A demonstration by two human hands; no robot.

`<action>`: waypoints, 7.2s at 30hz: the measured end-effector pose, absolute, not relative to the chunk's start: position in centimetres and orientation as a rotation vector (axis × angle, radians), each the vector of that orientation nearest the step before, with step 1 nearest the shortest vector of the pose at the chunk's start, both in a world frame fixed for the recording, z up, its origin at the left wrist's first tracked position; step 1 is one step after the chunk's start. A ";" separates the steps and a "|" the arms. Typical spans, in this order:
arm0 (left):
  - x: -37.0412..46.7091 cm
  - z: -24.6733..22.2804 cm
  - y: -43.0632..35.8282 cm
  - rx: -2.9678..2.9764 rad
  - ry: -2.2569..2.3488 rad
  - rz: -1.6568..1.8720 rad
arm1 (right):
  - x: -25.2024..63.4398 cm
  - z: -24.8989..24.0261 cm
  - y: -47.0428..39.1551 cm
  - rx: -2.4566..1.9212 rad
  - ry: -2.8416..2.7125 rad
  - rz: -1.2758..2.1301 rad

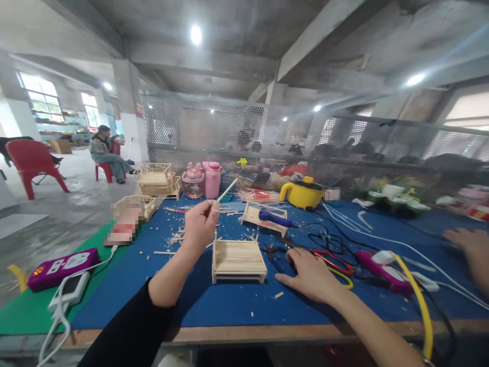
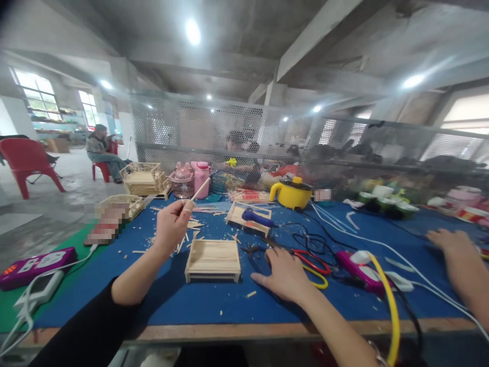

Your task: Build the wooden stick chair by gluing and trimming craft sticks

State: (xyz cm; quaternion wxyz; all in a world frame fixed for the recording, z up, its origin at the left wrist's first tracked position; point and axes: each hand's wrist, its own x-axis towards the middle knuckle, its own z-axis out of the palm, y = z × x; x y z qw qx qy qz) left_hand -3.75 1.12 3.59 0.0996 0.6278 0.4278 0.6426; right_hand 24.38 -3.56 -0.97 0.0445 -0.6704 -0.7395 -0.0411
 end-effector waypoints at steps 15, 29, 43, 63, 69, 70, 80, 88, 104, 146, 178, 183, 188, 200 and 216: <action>-2.9 2.1 3.3 1.221 0.909 1.617 | 24.9 -1.2 -3.0 -1.884 -2.297 -0.125; -2.9 2.2 3.0 1.242 0.910 1.610 | 24.8 0.8 -3.2 -1.845 -2.370 0.085; -2.3 1.8 2.6 1.349 0.900 1.565 | 26.5 4.6 -3.5 -1.049 -1.349 1.098; -1.7 2.1 1.3 1.399 0.887 1.443 | 17.4 4.5 -2.8 -1.160 -2.319 0.069; -1.6 1.9 1.2 1.530 0.880 1.427 | 17.4 4.2 -2.6 -1.199 -2.323 0.057; -1.5 1.8 1.2 1.547 0.875 1.425 | 17.5 4.2 -2.6 -1.184 -2.323 0.050; -1.5 1.9 0.8 1.657 0.916 1.407 | 17.7 4.5 -2.6 -1.220 -2.327 0.082; -1.1 1.9 0.0 1.746 0.900 1.400 | 17.6 4.8 -2.9 -1.346 -2.356 0.171; -2.4 2.5 -0.3 2.129 0.964 1.616 | 21.4 4.2 -2.6 -1.307 -1.884 0.675; -7.2 -0.6 3.1 1.642 1.311 1.270 | 19.2 1.0 2.7 -1.014 -2.119 0.034; -6.3 -0.7 1.9 1.787 1.478 1.082 | 19.0 0.5 3.2 -0.955 -2.171 0.007; -6.2 -0.9 2.1 1.898 1.478 1.150 | 19.1 0.6 3.1 -0.958 -2.156 0.038; -6.2 -1.1 2.3 1.942 1.507 1.164 | 20.4 0.9 3.1 -1.064 -2.153 0.273; -6.2 -1.3 2.4 1.962 1.487 1.190 | 21.5 0.5 4.0 -1.171 -2.184 0.363; -5.8 -1.4 2.4 1.882 1.472 1.198 | 21.6 0.5 4.0 -1.173 -2.136 0.311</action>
